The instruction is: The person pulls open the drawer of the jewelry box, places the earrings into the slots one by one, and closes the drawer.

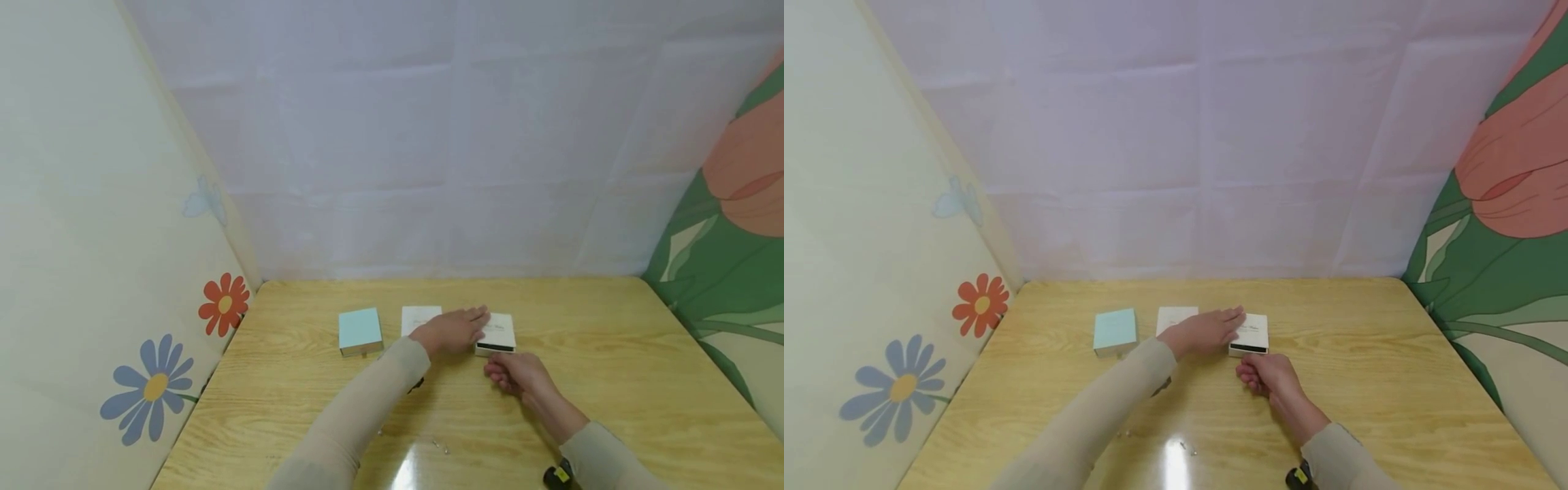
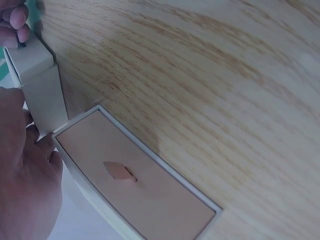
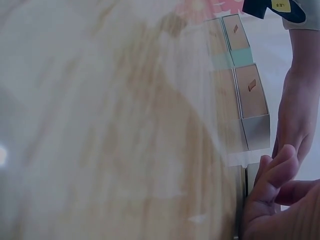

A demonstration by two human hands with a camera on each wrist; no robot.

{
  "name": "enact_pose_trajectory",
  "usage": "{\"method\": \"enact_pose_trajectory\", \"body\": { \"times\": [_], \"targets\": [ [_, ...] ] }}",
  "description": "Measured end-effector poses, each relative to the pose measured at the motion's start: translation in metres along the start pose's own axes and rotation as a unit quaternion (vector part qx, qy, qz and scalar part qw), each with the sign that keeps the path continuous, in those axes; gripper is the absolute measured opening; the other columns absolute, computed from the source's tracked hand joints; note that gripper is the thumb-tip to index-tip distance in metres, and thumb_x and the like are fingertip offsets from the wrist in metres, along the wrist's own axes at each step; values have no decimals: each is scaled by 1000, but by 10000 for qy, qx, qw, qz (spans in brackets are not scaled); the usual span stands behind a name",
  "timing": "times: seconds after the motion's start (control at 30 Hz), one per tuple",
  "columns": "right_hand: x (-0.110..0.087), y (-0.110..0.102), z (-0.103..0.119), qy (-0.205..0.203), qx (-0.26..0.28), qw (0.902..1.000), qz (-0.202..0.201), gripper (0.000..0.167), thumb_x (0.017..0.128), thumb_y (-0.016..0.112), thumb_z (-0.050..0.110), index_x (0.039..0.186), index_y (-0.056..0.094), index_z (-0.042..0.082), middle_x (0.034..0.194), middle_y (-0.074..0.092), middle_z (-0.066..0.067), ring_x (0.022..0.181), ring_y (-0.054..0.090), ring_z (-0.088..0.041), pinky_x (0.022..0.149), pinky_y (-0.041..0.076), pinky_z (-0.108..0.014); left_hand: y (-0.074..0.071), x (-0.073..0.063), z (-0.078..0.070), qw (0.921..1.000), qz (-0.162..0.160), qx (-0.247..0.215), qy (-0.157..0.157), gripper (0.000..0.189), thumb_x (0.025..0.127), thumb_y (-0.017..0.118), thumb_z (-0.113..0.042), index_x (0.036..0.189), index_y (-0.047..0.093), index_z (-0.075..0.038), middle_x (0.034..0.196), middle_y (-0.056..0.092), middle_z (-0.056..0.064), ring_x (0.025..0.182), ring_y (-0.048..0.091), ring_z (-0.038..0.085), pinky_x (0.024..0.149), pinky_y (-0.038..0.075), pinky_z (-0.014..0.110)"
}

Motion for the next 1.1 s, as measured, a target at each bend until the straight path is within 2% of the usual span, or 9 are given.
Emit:
{"method": "enact_pose_trajectory", "body": {
  "times": [0.43, 1.1],
  "targets": [
    [4, -2, 0, 10, -24, 10000, -12, 27, 102, 55, 13, 112, 64, -10, 75, 74, -3, 61, 65, -7, 52, 52, -17, -2, -1, -2, 9999, 34, 145, 6, 57, 112, 19, -43, 164, 9, -22, 171, 3, -6, 156, 7, 9, 125, 8, 20],
    [7, -1, 1, -142, 30, 9999, -43, 26, 99, 57, 9, 107, 68, -13, 72, 74, -4, 57, 63, -6, 49, 50, -15, -5, -4, -2, 9999, -7, 86, 83, 58, 112, 19, -43, 164, 9, -20, 171, 4, -5, 156, 8, 10, 125, 8, 21]
  ]
}}
Point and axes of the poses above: each hand's wrist, its own x-axis towards the middle knuckle, its own y-axis out of the palm, z = x × y, the point moved 2 cm from there along x, towards the middle knuckle
